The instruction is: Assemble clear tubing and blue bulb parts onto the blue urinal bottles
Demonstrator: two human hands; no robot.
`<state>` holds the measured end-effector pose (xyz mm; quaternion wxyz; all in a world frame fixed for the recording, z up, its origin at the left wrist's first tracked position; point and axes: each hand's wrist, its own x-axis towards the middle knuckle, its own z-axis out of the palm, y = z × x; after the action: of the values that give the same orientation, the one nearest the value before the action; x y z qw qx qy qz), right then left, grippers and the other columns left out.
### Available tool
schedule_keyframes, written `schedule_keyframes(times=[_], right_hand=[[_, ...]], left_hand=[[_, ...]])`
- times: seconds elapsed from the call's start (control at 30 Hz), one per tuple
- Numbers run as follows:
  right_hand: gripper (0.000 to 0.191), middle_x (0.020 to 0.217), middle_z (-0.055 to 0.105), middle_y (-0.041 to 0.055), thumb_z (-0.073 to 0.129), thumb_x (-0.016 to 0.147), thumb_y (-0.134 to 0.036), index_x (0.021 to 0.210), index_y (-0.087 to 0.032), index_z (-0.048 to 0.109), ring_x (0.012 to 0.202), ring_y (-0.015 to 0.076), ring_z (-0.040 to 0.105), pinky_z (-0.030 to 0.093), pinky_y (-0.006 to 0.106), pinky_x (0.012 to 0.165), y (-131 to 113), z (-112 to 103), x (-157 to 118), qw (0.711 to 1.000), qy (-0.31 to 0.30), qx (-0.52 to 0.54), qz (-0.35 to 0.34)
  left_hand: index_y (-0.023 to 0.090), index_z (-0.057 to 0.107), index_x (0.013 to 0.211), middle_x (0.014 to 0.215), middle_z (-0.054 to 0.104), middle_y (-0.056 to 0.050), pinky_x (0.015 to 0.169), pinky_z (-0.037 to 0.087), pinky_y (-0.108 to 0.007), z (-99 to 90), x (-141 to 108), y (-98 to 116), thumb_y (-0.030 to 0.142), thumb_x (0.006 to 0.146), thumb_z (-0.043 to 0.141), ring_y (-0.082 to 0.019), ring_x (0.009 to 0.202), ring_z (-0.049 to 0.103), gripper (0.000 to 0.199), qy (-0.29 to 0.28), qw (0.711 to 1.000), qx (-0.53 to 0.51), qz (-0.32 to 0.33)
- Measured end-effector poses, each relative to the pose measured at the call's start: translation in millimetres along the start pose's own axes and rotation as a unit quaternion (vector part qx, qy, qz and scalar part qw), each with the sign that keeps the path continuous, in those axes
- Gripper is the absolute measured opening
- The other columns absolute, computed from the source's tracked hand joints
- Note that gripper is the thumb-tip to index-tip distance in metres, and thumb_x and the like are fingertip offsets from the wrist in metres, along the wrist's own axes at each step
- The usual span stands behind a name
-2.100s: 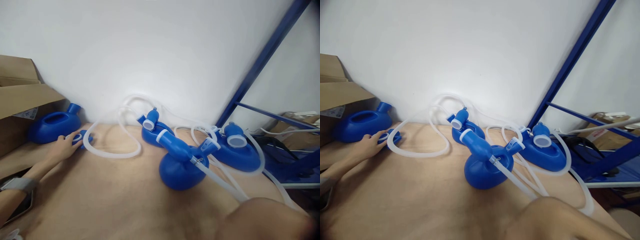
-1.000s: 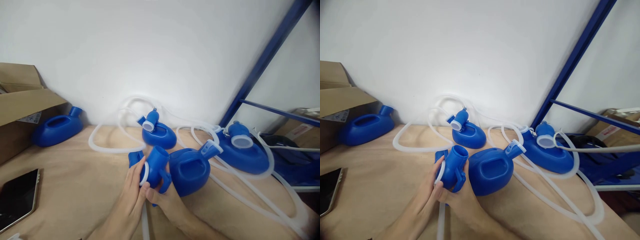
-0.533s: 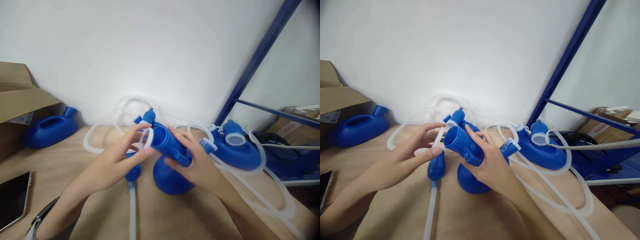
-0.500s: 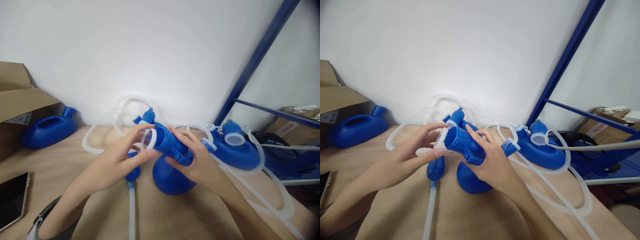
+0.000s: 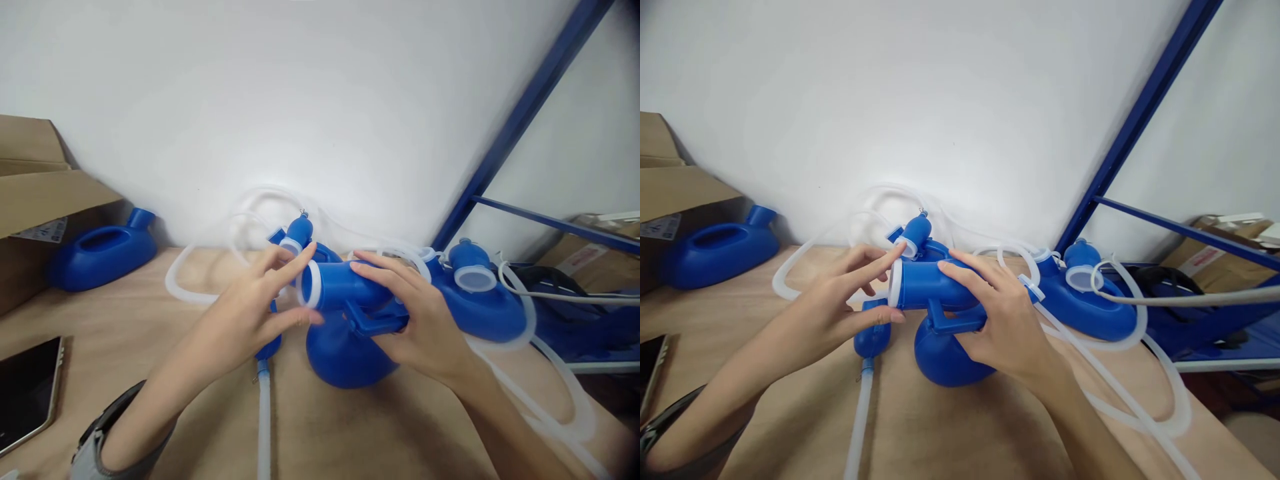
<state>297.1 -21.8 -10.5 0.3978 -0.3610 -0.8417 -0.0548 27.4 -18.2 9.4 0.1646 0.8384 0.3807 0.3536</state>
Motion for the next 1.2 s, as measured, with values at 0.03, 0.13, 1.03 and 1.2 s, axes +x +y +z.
schedule_keyframes(times=[0.03, 0.13, 1.03, 1.2], right_hand=[[0.057, 0.148, 0.063, 0.0125, 0.068, 0.084, -0.018, 0.139, -0.028, 0.062, 0.130, 0.0353, 0.066, 0.054, 0.056, 0.106, 0, -1, 0, 1.000, 0.005, -0.005, -0.004], [0.057, 0.149, 0.061, 0.0129, 0.068, 0.084, -0.018, 0.140, -0.030, 0.065, 0.128, 0.0357, 0.066, 0.056, 0.054, 0.102, 0, -4, 0, 1.000, 0.024, -0.007, -0.012], [0.066, 0.151, 0.063, 0.0082, 0.075, 0.093, -0.050, 0.154, -0.042, 0.050, 0.130, 0.0356, 0.067, 0.057, 0.052, 0.105, 17, -10, -9, 0.986, 0.019, 0.123, -0.115], [0.078, 0.137, 0.071, 0.0096, 0.087, 0.078, -0.042, 0.149, -0.037, 0.057, 0.108, 0.0333, 0.077, 0.064, 0.044, 0.087, 10, -18, -9, 0.991, 0.030, 0.070, -0.113]], left_hand=[[0.041, 0.045, 0.159, 0.122, 0.059, -0.005, 0.085, 0.063, -0.038, -0.4, 0, 1, 0.060, 0.094, 0.068, -0.018, 0.088, 0.062, 0.071, 0.000, 1.000, -0.006, 0.001], [0.043, 0.044, 0.159, 0.123, 0.059, -0.004, 0.089, 0.064, -0.037, -1.4, -1, 5, 0.055, 0.094, 0.071, -0.019, 0.090, 0.062, 0.071, 0.002, 0.999, -0.040, 0.001], [0.043, 0.064, 0.143, 0.119, 0.068, -0.003, 0.087, 0.068, -0.037, -12.0, -4, -1, 0.041, 0.076, 0.092, -0.024, 0.103, 0.071, 0.073, -0.018, 0.981, -0.189, -0.028], [0.041, 0.064, 0.144, 0.123, 0.074, -0.002, 0.091, 0.067, -0.040, -1.6, -5, 1, 0.045, 0.077, 0.090, -0.026, 0.103, 0.073, 0.072, -0.047, 0.981, -0.182, -0.053]])
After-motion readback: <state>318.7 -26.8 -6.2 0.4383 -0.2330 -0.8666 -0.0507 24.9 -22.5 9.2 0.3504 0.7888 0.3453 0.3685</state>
